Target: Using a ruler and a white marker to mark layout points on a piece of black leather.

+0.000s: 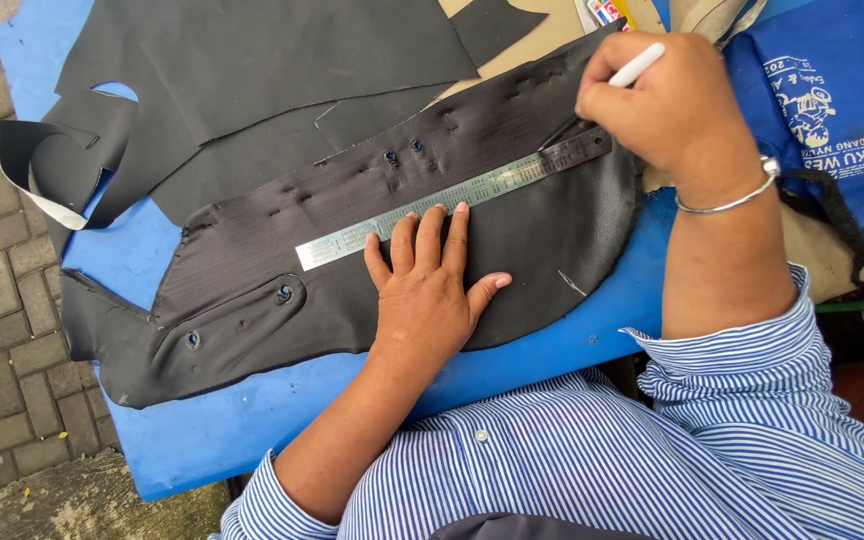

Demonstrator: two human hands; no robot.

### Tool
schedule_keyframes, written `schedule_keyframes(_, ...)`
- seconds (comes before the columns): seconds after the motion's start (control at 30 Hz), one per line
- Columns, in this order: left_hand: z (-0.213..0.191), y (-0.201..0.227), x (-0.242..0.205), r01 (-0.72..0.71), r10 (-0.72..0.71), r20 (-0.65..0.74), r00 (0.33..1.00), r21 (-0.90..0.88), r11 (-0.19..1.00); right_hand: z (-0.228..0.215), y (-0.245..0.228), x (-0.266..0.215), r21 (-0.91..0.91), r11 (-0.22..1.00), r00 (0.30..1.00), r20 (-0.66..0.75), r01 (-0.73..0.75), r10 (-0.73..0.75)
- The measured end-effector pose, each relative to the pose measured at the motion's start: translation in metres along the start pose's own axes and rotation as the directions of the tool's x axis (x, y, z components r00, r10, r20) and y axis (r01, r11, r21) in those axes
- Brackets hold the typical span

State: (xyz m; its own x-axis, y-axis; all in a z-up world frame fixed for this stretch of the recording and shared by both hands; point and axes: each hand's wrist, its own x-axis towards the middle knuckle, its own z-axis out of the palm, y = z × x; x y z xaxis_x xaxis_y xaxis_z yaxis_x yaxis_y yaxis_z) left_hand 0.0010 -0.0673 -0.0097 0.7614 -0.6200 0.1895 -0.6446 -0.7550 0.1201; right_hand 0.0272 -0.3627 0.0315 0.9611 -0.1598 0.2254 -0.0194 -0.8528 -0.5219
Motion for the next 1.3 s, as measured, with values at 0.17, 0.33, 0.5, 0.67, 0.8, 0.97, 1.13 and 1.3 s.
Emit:
schedule_keyframes(0.17,0.000,0.001,0.001,-0.001,0.001,0.016,1.000,-0.011,1.000,-0.008,0.039,-0.008,-0.219,0.975,0.993,-0.105,0.029,-0.053)
schedule_keyframes(0.33,-0.001,-0.001,-0.001,0.000,0.001,0.037,0.999,-0.023,1.000,-0.010,0.038,-0.011,-0.213,0.973,0.970,-0.202,0.092,-0.136)
schedule_keyframes(0.5,-0.008,-0.022,-0.016,0.020,-0.016,0.075,0.997,-0.062,0.998,-0.007,0.019,-0.004,0.066,0.982,0.959,-0.237,0.176,-0.156)
schedule_keyframes(0.67,-0.023,-0.063,-0.044,0.049,-0.049,0.022,0.999,0.003,0.999,0.006,-0.012,-0.001,0.302,0.945,0.975,-0.214,0.128,-0.063)
schedule_keyframes(0.8,-0.033,-0.097,-0.069,0.057,-0.057,-0.020,0.998,-0.003,0.998,0.025,-0.068,0.002,0.494,0.869,0.999,-0.021,0.035,-0.028)
schedule_keyframes(0.97,-0.030,-0.113,-0.087,0.087,-0.089,-0.049,0.995,-0.049,0.995,0.055,-0.173,0.006,0.495,0.863,0.954,0.197,0.100,-0.224)
schedule_keyframes(1.13,-0.023,-0.108,-0.089,0.129,-0.136,-0.091,0.986,-0.077,0.989,0.114,-0.236,0.018,0.565,0.808,0.886,0.274,0.166,-0.374)
schedule_keyframes(1.3,-0.011,-0.105,-0.089,0.156,-0.166,-0.107,0.980,-0.098,0.983,0.158,-0.276,0.019,0.557,0.829,0.860,0.406,0.037,-0.311)
